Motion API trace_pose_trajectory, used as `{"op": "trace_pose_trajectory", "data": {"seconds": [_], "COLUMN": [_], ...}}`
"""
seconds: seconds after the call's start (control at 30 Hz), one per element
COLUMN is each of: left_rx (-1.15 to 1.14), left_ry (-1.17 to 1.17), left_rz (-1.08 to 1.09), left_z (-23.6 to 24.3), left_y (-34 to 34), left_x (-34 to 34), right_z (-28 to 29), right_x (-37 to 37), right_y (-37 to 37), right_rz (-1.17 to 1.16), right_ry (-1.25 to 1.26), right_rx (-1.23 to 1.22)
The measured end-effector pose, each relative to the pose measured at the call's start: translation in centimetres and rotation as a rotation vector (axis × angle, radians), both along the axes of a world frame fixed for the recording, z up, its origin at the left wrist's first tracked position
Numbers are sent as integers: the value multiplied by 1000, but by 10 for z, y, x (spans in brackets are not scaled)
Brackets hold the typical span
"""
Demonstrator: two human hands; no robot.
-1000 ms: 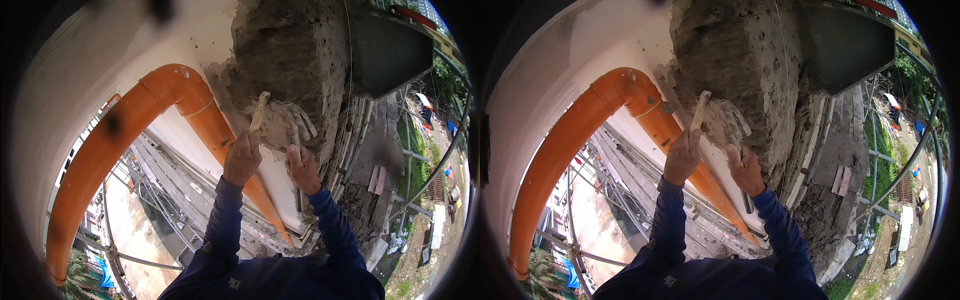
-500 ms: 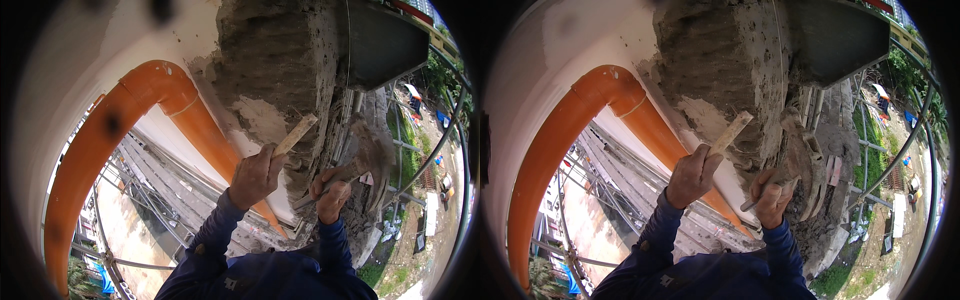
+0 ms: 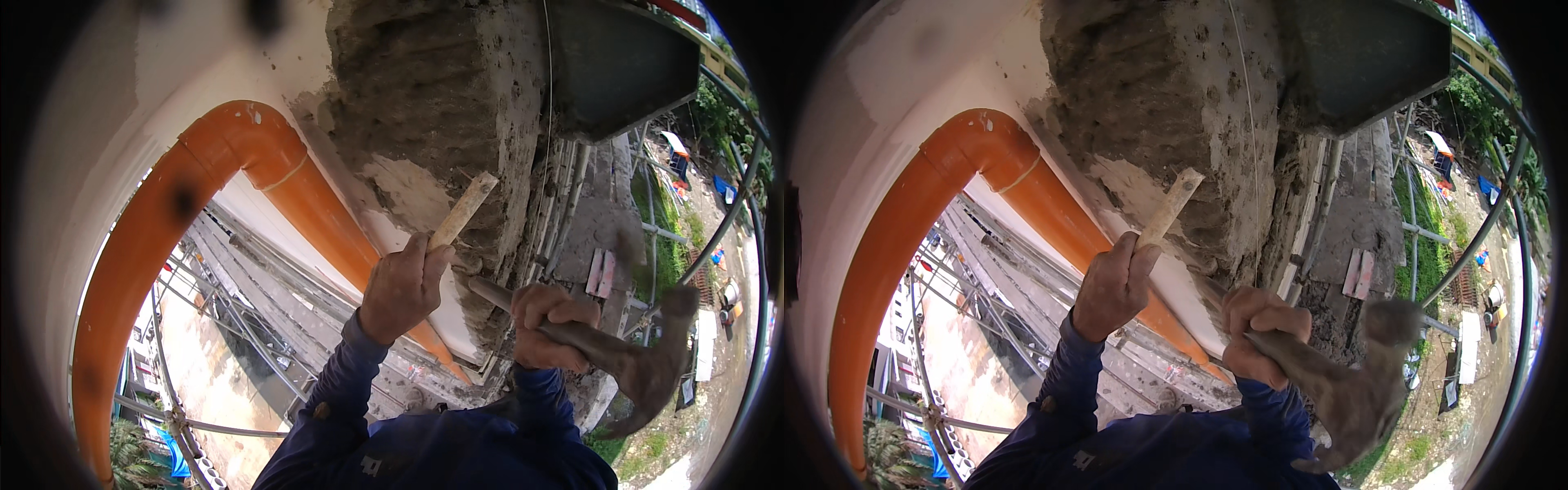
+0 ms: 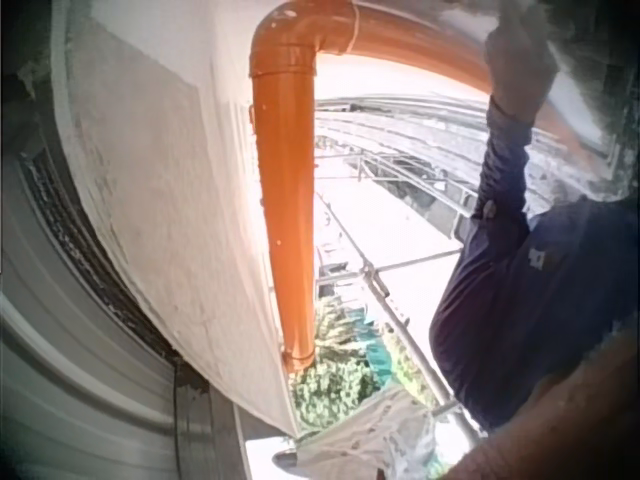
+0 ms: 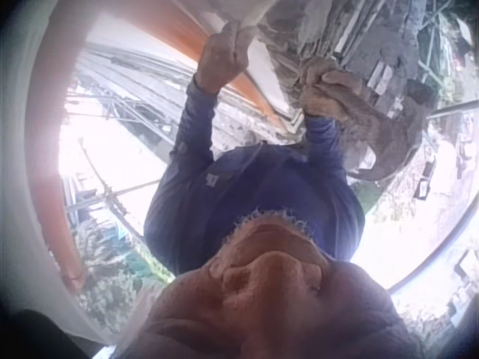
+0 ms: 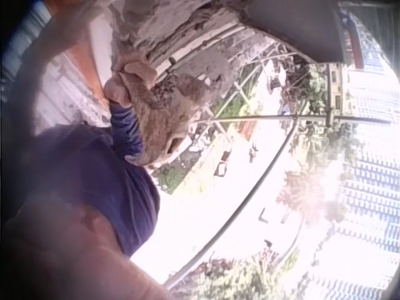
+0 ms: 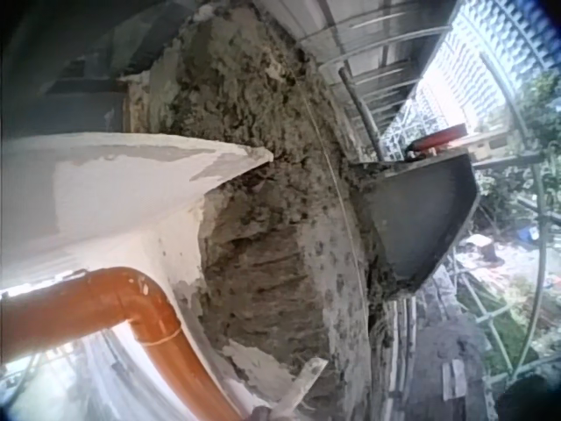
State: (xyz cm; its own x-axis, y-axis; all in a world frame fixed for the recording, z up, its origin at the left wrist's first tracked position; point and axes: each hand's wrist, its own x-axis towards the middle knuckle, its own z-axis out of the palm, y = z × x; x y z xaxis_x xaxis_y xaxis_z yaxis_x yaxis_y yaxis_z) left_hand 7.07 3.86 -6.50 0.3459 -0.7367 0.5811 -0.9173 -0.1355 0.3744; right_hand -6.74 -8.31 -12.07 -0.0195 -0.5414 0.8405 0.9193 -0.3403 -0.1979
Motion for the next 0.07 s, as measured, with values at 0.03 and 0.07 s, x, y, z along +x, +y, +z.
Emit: {"op": "trace_pose_trajectory", "data": {"seconds": [0.03, 0.07], "left_rx": [-6, 5], "left_ry": [-25, 49], "left_rz": [-12, 35], "left_z": [-2, -8], "left_y": [-2, -2], "left_x": [0, -2], "right_z": [-19, -25], "right_x": [8, 1], "right_y": [-3, 1], "right_rz": [3, 7], "right_ry": [593, 607], "right_rx": [56, 67]}}
